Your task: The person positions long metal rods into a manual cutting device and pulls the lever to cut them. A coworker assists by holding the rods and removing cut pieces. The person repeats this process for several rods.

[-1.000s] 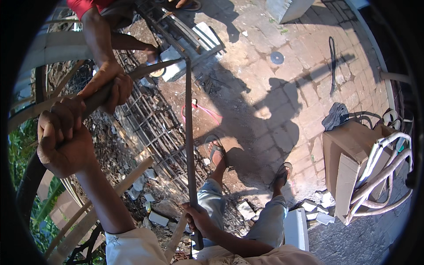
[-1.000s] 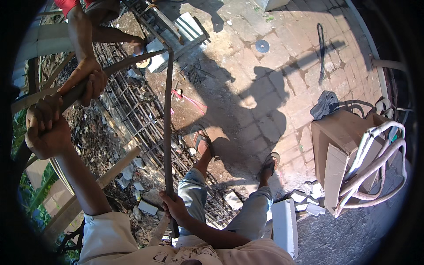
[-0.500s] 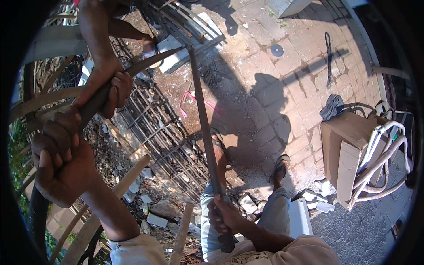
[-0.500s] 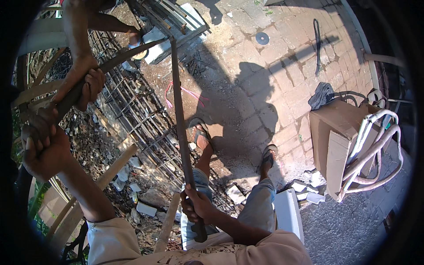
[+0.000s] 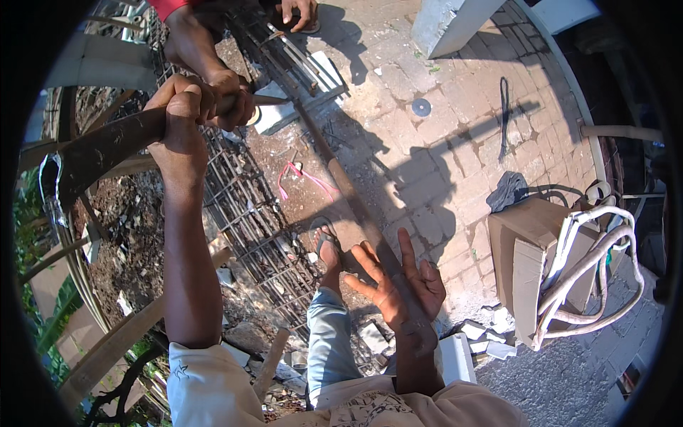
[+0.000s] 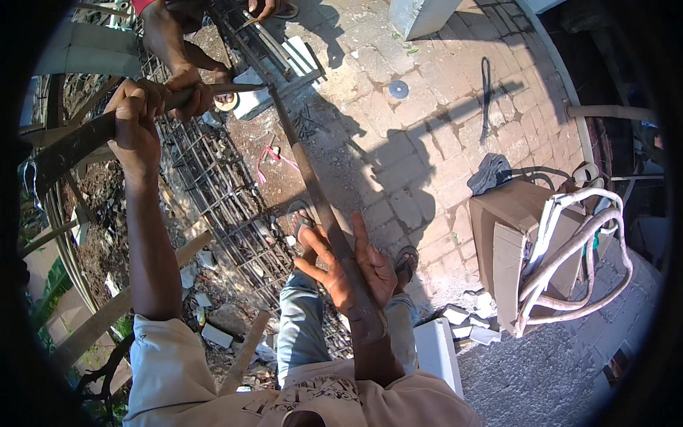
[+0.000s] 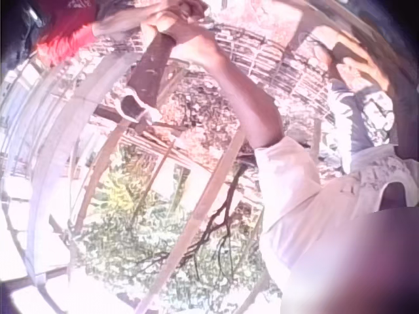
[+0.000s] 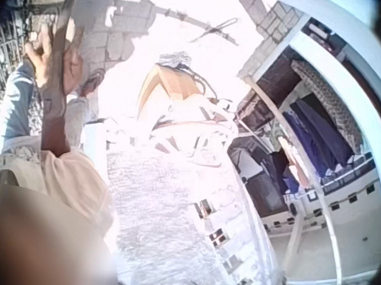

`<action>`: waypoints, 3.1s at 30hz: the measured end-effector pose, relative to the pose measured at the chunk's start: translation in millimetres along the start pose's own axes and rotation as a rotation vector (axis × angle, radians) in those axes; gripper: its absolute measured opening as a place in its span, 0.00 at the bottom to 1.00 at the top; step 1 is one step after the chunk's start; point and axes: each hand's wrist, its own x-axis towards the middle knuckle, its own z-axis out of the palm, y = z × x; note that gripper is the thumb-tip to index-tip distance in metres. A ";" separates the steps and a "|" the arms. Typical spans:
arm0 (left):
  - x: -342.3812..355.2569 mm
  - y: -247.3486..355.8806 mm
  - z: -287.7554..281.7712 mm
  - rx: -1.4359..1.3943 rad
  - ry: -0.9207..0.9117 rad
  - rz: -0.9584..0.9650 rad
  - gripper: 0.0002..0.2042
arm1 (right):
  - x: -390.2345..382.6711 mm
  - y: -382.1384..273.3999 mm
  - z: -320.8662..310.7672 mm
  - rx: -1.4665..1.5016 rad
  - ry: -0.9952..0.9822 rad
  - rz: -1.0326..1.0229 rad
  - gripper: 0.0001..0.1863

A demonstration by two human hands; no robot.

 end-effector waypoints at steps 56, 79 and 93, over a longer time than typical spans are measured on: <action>6.1 7.3 109.9 0.148 0.763 -0.046 0.16 | 46.6 -216.5 -71.6 -0.442 0.627 -0.480 0.11; -159.8 -353.9 227.5 -1.622 0.654 -1.397 0.26 | 65.7 -252.2 -49.0 -0.860 0.455 1.047 0.22; -154.3 -399.0 280.0 -0.817 0.696 -1.558 0.34 | 135.7 -344.9 -182.4 -1.715 0.357 1.248 0.21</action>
